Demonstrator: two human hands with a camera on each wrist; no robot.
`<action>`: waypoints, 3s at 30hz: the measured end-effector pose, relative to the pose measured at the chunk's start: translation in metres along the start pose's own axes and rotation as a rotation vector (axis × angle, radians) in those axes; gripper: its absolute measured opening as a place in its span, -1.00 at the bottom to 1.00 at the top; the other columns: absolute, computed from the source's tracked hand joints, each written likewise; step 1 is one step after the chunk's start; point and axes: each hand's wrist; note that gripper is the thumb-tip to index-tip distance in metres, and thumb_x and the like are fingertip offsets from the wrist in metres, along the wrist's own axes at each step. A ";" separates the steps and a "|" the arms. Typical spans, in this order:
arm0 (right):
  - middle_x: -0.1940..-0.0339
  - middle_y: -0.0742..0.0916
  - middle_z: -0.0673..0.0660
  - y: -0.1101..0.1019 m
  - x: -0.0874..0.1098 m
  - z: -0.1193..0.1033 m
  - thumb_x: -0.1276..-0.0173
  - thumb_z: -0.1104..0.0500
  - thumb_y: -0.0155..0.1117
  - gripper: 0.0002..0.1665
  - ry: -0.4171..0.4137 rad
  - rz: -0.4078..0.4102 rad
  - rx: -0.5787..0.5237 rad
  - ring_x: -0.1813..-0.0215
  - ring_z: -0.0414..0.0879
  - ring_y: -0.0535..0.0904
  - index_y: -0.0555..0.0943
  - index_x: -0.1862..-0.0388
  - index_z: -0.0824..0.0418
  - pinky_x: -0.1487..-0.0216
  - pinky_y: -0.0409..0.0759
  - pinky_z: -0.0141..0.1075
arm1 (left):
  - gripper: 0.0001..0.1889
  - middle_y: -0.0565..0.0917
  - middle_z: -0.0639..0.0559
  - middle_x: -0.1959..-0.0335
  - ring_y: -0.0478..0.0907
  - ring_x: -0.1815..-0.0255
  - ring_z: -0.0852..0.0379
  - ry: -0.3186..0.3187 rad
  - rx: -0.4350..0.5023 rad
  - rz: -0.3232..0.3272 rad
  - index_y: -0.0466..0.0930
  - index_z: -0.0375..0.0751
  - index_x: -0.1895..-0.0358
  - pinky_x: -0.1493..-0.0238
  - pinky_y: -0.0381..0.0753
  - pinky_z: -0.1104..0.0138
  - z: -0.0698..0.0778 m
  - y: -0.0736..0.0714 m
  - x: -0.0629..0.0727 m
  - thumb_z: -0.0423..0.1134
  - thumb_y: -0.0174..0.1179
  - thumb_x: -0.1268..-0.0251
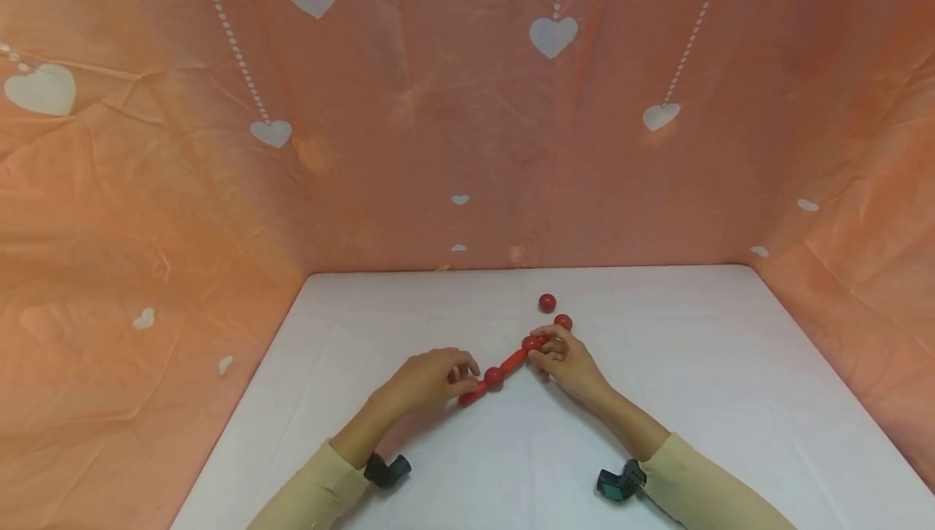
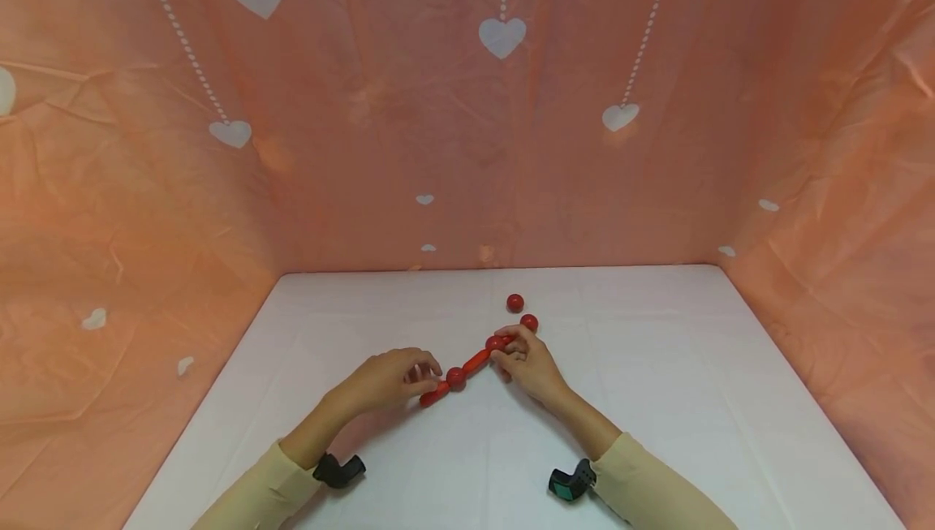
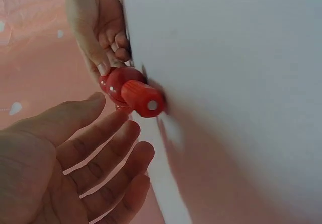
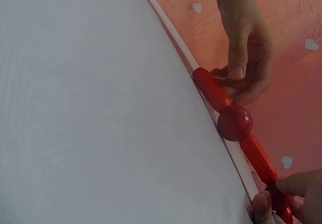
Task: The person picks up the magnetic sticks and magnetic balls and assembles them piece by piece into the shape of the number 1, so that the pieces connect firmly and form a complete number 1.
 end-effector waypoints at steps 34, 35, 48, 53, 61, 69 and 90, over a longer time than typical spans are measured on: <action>0.16 0.78 0.18 0.000 -0.002 0.000 -0.54 0.23 0.42 -0.57 0.031 0.016 0.004 0.26 -0.02 0.69 0.56 -0.31 0.23 0.21 0.69 -0.38 | -0.58 0.72 -0.09 -0.13 0.68 -0.09 -0.05 0.122 -0.009 0.066 0.62 -0.07 -0.35 -0.12 0.70 0.06 0.015 -0.036 -0.084 -0.16 0.38 -0.52; 0.16 0.78 0.17 0.001 -0.001 0.000 -0.54 0.23 0.42 -0.57 0.031 0.017 0.001 0.27 -0.02 0.69 0.56 -0.31 0.23 0.21 0.69 -0.38 | -0.57 0.72 -0.10 -0.15 0.68 -0.11 -0.05 0.128 0.002 0.063 0.60 -0.07 -0.37 -0.14 0.70 0.06 0.014 -0.037 -0.086 -0.17 0.38 -0.53; 0.15 0.79 0.21 0.001 -0.001 -0.002 -0.54 0.24 0.41 -0.58 0.027 0.011 0.001 0.26 -0.01 0.68 0.56 -0.30 0.23 0.22 0.67 -0.37 | -0.47 0.62 -0.12 -0.34 0.64 -0.20 -0.02 0.182 0.013 0.030 0.52 -0.09 -0.48 -0.22 0.67 0.10 -0.005 -0.033 -0.122 -0.16 0.37 -0.54; 0.13 0.79 0.21 0.000 -0.001 -0.002 -0.55 0.22 0.41 -0.58 0.030 0.015 -0.002 0.25 -0.01 0.68 0.56 -0.30 0.23 0.22 0.68 -0.37 | -0.49 0.63 -0.10 -0.33 0.64 -0.20 -0.02 0.185 0.042 0.026 0.54 -0.12 -0.46 -0.20 0.67 0.12 -0.008 -0.028 -0.137 -0.17 0.36 -0.55; 0.15 0.79 0.21 -0.001 -0.001 -0.001 -0.54 0.24 0.41 -0.58 0.023 0.012 -0.012 0.28 -0.03 0.67 0.55 -0.29 0.25 0.23 0.68 -0.37 | -0.53 0.65 -0.13 -0.27 0.65 -0.17 -0.02 0.189 0.016 -0.008 0.58 -0.12 -0.42 -0.23 0.65 0.13 0.004 -0.022 -0.160 -0.14 0.37 -0.54; 0.12 0.78 0.22 0.001 -0.002 0.000 -0.52 0.28 0.42 -0.57 0.032 0.007 -0.022 0.28 -0.05 0.69 0.56 -0.29 0.25 0.23 0.69 -0.35 | -0.54 0.65 -0.07 -0.26 0.65 -0.16 -0.01 0.151 -0.111 -0.048 0.58 -0.07 -0.41 -0.24 0.65 0.12 0.010 -0.018 -0.171 -0.22 0.39 -0.52; 0.13 0.76 0.26 -0.001 -0.002 0.003 -0.52 0.25 0.43 -0.56 0.007 -0.001 -0.043 0.27 -0.02 0.68 0.55 -0.30 0.27 0.24 0.68 -0.35 | -0.53 0.65 -0.01 -0.30 0.64 -0.23 0.07 0.193 -0.175 -0.076 0.57 -0.03 -0.43 -0.35 0.60 0.17 0.032 -0.005 -0.195 -0.13 0.37 -0.54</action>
Point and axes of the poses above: each hand's wrist, its own x-axis away from the middle knuckle, its own y-axis out of the palm, z = x × y
